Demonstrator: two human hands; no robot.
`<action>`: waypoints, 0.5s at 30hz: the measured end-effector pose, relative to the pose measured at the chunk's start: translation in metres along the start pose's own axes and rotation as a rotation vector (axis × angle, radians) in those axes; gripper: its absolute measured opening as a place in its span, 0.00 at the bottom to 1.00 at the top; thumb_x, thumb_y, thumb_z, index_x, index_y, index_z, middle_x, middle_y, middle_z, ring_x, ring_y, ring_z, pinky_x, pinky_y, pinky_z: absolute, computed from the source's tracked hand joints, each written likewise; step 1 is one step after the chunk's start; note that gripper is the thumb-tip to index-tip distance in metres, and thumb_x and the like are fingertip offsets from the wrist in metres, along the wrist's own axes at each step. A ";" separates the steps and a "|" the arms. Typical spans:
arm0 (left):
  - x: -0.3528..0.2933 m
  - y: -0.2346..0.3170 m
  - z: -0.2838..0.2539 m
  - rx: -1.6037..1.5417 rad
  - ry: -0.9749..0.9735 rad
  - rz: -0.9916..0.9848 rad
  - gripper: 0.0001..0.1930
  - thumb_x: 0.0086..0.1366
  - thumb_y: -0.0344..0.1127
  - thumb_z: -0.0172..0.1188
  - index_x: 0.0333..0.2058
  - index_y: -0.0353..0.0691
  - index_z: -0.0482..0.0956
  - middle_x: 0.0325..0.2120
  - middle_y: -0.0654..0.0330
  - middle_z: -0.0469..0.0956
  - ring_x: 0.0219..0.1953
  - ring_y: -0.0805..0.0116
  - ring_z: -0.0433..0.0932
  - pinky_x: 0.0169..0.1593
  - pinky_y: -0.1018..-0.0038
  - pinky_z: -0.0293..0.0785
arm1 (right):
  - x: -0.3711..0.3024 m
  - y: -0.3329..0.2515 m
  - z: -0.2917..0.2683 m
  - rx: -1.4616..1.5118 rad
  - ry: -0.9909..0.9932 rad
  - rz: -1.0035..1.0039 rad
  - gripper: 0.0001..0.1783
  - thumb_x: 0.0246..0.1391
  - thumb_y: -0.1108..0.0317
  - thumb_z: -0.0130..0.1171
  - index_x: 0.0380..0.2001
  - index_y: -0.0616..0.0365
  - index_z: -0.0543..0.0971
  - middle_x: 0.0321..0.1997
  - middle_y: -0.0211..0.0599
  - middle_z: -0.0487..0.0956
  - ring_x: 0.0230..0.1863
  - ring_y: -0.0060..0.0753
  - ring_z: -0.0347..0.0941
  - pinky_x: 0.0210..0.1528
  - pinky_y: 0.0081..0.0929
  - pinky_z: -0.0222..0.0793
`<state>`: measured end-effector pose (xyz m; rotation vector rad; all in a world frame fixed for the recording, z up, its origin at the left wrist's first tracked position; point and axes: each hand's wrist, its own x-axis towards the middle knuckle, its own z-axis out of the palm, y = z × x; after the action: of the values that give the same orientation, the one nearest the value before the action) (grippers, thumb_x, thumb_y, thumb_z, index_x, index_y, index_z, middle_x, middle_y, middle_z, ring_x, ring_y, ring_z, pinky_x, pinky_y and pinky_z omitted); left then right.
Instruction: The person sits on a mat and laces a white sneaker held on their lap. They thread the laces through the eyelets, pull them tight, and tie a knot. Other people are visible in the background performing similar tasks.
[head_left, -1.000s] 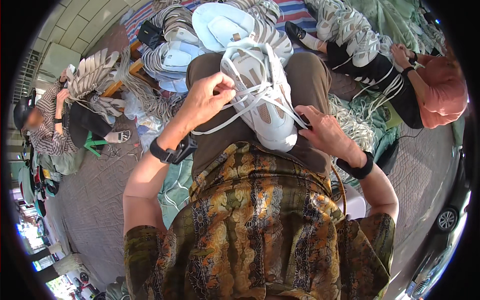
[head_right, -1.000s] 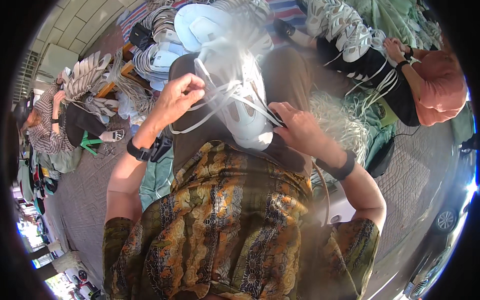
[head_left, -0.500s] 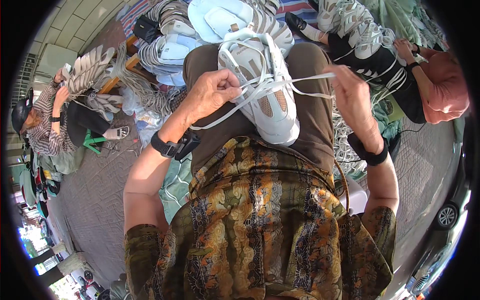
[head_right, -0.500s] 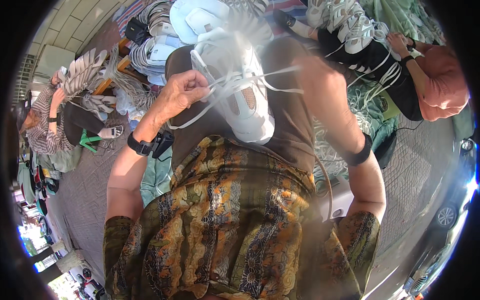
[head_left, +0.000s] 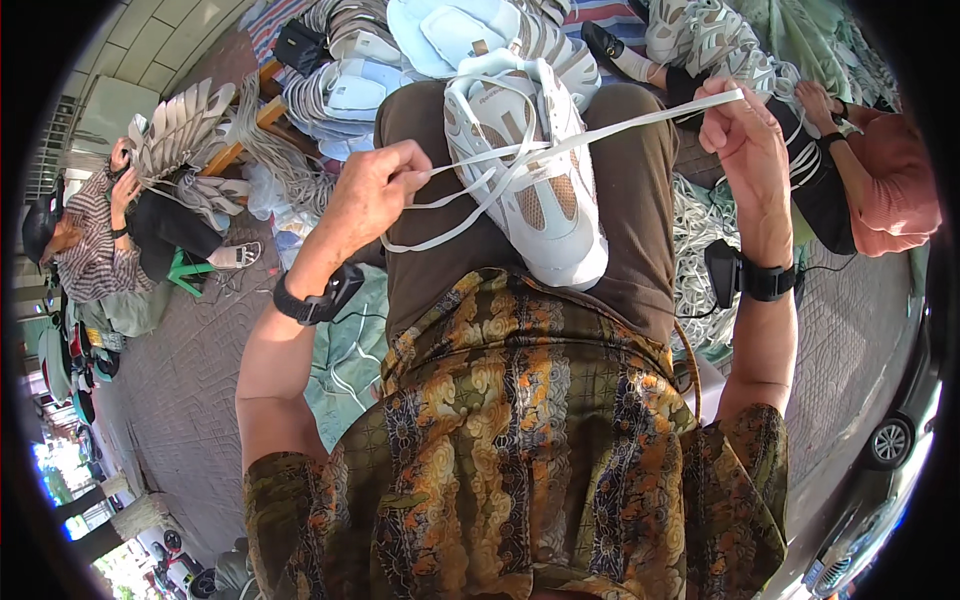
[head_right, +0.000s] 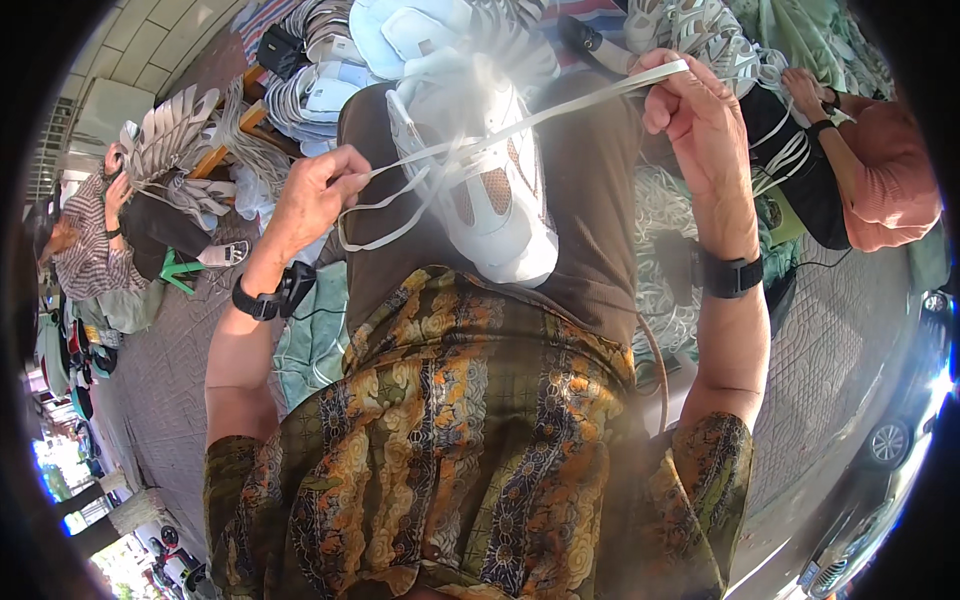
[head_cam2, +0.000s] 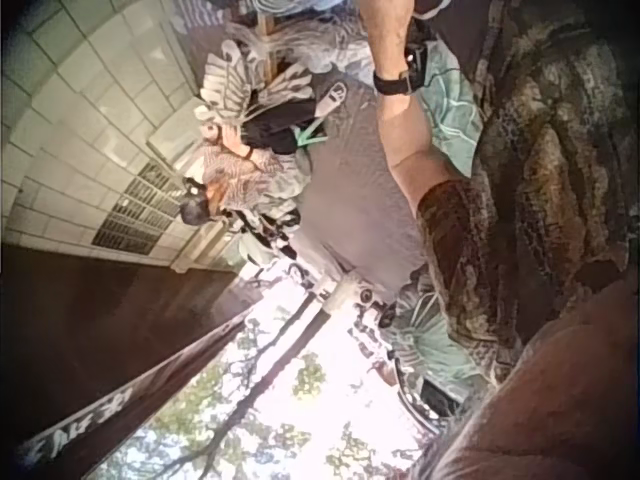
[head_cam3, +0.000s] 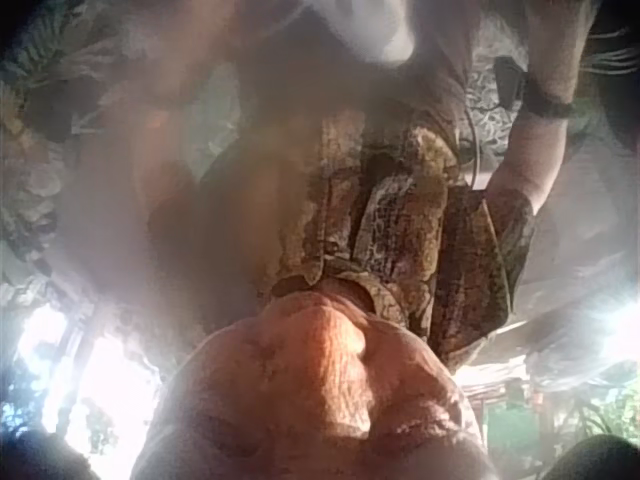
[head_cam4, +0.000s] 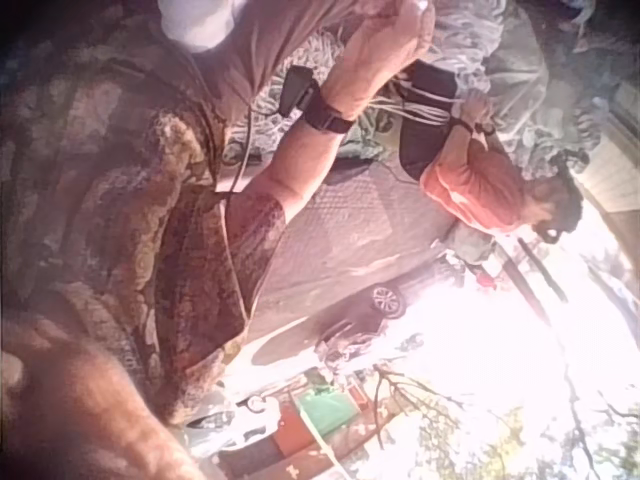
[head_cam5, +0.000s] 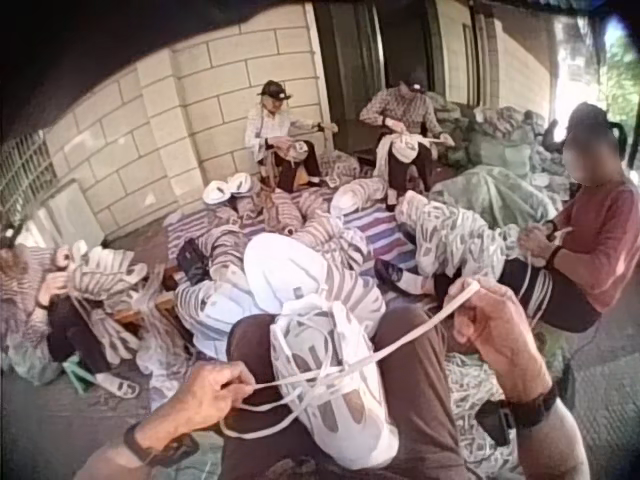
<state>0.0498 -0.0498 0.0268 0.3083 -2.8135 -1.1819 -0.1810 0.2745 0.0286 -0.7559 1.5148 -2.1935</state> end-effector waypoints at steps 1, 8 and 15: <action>-0.006 -0.005 -0.003 0.011 0.010 0.006 0.03 0.61 0.26 0.56 0.29 0.33 0.75 0.14 0.60 0.72 0.18 0.75 0.71 0.26 0.75 0.67 | 0.001 0.007 -0.003 0.034 -0.019 0.012 0.15 0.63 0.66 0.50 0.42 0.68 0.78 0.33 0.33 0.79 0.24 0.18 0.67 0.28 0.17 0.64; -0.047 -0.055 -0.035 0.045 0.063 -0.097 0.01 0.61 0.24 0.54 0.30 0.34 0.74 0.17 0.66 0.70 0.20 0.81 0.67 0.25 0.80 0.63 | 0.003 0.014 0.052 -0.058 0.022 0.113 0.14 0.64 0.62 0.50 0.31 0.62 0.76 0.22 0.29 0.70 0.18 0.17 0.56 0.26 0.21 0.60; -0.090 -0.124 -0.076 -0.056 0.160 -0.340 0.02 0.61 0.24 0.55 0.28 0.35 0.73 0.17 0.69 0.69 0.20 0.82 0.66 0.25 0.81 0.61 | 0.022 0.039 0.057 -0.156 -0.323 0.152 0.25 0.63 0.60 0.47 0.11 0.54 0.62 0.19 0.29 0.66 0.22 0.21 0.58 0.30 0.21 0.60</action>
<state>0.1679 -0.1685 -0.0071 0.8637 -2.6524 -1.2264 -0.1629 0.2058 0.0133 -0.9575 1.5306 -1.7600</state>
